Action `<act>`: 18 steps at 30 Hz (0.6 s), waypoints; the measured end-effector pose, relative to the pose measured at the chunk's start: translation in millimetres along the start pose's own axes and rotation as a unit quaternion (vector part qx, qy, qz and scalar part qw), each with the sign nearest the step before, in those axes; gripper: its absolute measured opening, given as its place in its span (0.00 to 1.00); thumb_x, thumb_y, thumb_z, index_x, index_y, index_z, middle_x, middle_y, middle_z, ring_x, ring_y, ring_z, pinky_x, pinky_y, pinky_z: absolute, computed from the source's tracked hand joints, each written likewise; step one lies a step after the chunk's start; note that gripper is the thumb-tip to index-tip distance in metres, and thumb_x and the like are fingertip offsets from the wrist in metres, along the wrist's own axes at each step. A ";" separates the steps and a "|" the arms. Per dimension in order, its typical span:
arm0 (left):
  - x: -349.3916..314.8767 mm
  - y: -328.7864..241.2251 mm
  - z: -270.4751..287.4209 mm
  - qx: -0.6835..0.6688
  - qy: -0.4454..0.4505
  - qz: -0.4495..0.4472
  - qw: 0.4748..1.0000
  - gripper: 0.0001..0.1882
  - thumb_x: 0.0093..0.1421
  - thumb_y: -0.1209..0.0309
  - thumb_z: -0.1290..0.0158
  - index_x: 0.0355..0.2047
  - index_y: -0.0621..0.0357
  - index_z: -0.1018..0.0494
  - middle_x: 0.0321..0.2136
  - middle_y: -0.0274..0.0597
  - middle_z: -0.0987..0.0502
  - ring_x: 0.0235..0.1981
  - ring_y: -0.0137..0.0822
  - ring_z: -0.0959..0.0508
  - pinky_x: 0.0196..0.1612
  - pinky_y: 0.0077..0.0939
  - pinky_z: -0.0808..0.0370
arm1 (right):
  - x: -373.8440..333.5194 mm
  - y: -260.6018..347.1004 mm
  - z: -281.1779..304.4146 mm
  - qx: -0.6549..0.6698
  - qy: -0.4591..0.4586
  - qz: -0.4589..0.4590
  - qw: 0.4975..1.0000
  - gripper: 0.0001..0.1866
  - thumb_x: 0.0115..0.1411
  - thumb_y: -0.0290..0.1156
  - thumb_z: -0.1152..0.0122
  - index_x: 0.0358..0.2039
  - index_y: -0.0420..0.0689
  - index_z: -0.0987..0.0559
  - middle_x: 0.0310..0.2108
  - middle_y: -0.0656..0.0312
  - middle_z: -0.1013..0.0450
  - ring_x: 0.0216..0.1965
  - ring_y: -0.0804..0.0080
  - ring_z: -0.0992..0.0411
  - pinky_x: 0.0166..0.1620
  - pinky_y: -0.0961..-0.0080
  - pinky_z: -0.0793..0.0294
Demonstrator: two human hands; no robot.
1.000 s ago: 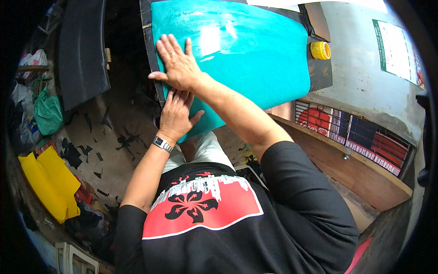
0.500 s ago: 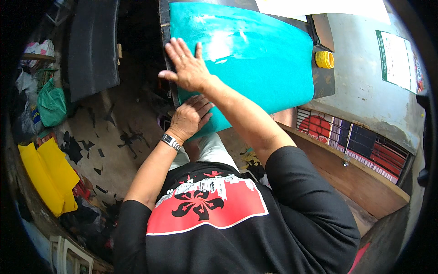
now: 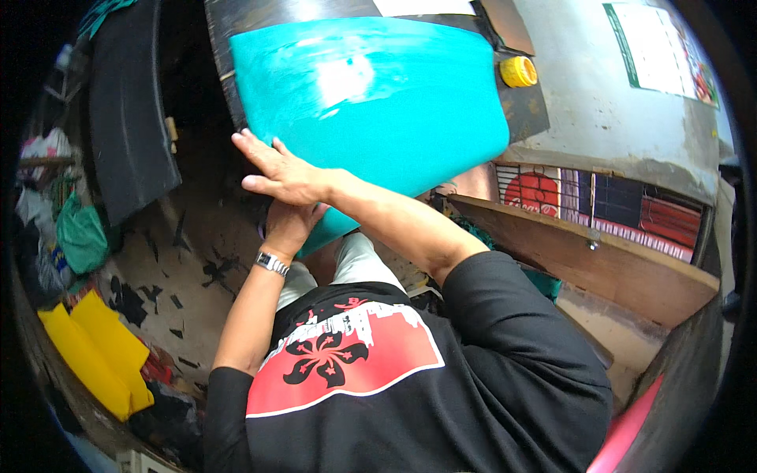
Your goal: The person spreads a yellow adhesive over a large teal sheet on a workbench, then places several black cutout pieces onto the adhesive-coated surface and presses them into place.
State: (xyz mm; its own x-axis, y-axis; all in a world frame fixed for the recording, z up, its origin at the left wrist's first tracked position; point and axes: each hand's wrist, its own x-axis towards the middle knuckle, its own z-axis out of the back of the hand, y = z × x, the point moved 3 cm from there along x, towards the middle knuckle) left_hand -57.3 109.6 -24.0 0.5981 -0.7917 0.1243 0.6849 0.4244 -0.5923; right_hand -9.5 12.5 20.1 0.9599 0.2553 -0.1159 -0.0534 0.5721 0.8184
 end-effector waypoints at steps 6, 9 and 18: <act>14.1 -27.3 11.1 0.052 -0.013 0.011 0.998 0.30 0.59 0.60 0.41 0.62 0.46 0.33 0.63 0.40 0.35 0.67 0.44 0.40 0.67 0.45 0.41 | -136.1 -71.4 193.2 -0.087 -0.330 -0.150 0.928 0.30 0.69 0.44 0.46 0.69 0.51 0.37 0.67 0.56 0.40 0.56 0.67 0.29 0.59 0.68 0.31; 25.4 -45.5 0.0 0.130 -0.012 0.085 0.988 0.38 0.60 0.52 0.44 0.68 0.47 0.41 0.69 0.41 0.44 0.71 0.48 0.49 0.70 0.51 0.50 | -231.3 -144.7 319.0 -0.032 -0.431 -0.329 0.839 0.29 0.65 0.53 0.43 0.59 0.48 0.25 0.49 0.56 0.23 0.46 0.68 0.23 0.50 0.69 0.26; 36.4 -50.8 -16.8 0.273 0.003 0.153 0.950 0.44 0.61 0.38 0.53 0.71 0.48 0.46 0.73 0.38 0.51 0.74 0.48 0.56 0.71 0.57 0.59 | -310.8 -366.1 524.5 -0.184 -0.357 -0.535 0.743 0.51 0.54 0.79 0.58 0.63 0.49 0.29 0.64 0.43 0.36 0.67 0.51 0.40 0.67 0.55 0.43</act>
State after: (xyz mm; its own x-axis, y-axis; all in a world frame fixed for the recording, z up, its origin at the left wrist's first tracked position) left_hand -77.3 51.8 -2.8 0.8024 -0.5968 0.0072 0.5944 0.7980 -0.0988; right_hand -143.9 -685.1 51.7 0.4009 -0.9031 -0.1539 0.9006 0.3576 0.2471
